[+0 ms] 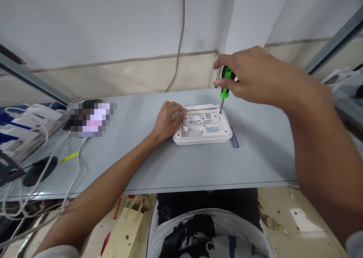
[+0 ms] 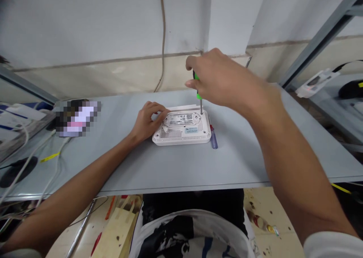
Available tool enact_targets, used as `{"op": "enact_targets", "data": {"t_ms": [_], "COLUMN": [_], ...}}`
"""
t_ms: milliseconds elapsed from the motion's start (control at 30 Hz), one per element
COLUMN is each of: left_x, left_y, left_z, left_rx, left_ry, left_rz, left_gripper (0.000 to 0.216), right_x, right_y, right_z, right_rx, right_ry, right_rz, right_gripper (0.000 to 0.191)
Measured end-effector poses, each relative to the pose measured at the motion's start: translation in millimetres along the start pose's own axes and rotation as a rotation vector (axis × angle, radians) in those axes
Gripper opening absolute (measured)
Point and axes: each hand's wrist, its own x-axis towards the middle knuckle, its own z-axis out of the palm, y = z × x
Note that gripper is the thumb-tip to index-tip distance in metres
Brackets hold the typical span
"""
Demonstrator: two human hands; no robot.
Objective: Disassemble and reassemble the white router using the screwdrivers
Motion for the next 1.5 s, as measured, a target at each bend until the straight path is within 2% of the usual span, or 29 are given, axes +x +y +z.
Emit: {"op": "enact_targets", "data": {"t_ms": [100, 200, 300, 433, 500, 600, 700, 767, 833, 933, 1067, 1167, 1233, 1333, 1400, 1433, 1500], "left_x": [-2.4, -6.8, -11.3, -13.8, -13.0, -10.5, -9.0, -9.3, -10.5, -12.8, -12.6, -9.9, -8.5, -8.7, -9.5, -9.9, -10.5], "left_y": [7.6, 15.6, 22.2, 25.4, 23.7, 18.2, 12.3, 10.0, 9.7, 11.8, 11.2, 3.6, -2.9, -8.8, -9.2, -8.6, -6.6], "left_z": [-5.6, -5.2, -0.4, 4.3, 4.0, -1.2, -9.7, -13.0, -12.1, -5.6, -4.4, -14.7, -22.5, -27.3, -25.5, -24.1, -21.7], "left_rx": [-0.119, -0.126, -0.06, -0.018, -0.027, -0.08, -0.153, -0.162, -0.102, -0.008, -0.032, -0.164, -0.265, -0.316, -0.315, -0.312, -0.31], "left_ry": [-0.093, -0.206, -0.207, -0.171, -0.177, -0.227, -0.378, -0.466, -0.47, -0.397, -0.363, -0.464, -0.537, -0.542, -0.505, -0.486, -0.456], "left_rz": [0.086, 0.148, 0.138, 0.106, 0.104, 0.101, 0.117, 0.142, 0.17, 0.202, 0.212, 0.173, 0.114, 0.054, 0.044, 0.04, 0.035], "left_gripper": [0.022, 0.038, 0.04, 0.041, 0.041, 0.044, 0.071, 0.101, 0.115, 0.11, 0.107, 0.113, 0.119, 0.122, 0.12, 0.118, 0.116], "right_x": [1.1, 3.1, 2.6, 0.3, 0.2, 1.0, 2.0, 1.9, 1.1, 0.2, 1.7, 1.6, -2.1, -10.9, -13.9, -13.5, -8.9], "right_y": [4.5, -5.1, -28.2, -46.8, -39.3, -14.2, 4.9, 7.1, 2.1, -10.4, -20.0, -14.7, -8.0, -5.7, -14.3, -20.9, -34.7], "right_z": [-4.8, -0.3, 8.2, 12.1, 7.9, -5.1, -16.5, -18.4, -15.8, -8.8, -6.9, -15.4, -24.6, -36.3, -36.1, -32.5, -18.6], "right_rx": [0.075, -0.016, -0.131, -0.202, -0.183, -0.036, 0.087, 0.079, 0.055, 0.006, -0.049, 0.031, 0.06, 0.135, 0.304, 0.417, 0.669], "right_ry": [-0.065, 0.002, 0.101, 0.11, 0.107, 0.014, -0.082, -0.058, 0.002, 0.036, 0.009, -0.075, -0.07, 0.183, 0.322, 0.328, 0.226], "right_rz": [0.031, 0.09, 0.192, 0.309, 0.257, 0.062, -0.066, -0.05, 0.003, 0.05, 0.111, 0.1, 0.105, 0.156, 0.112, 0.06, -0.054], "right_gripper": [0.031, 0.03, 0.018, 0.02, 0.021, 0.022, 0.022, 0.022, 0.025, 0.032, 0.036, 0.035, 0.031, 0.03, 0.027, 0.023, 0.016]}}
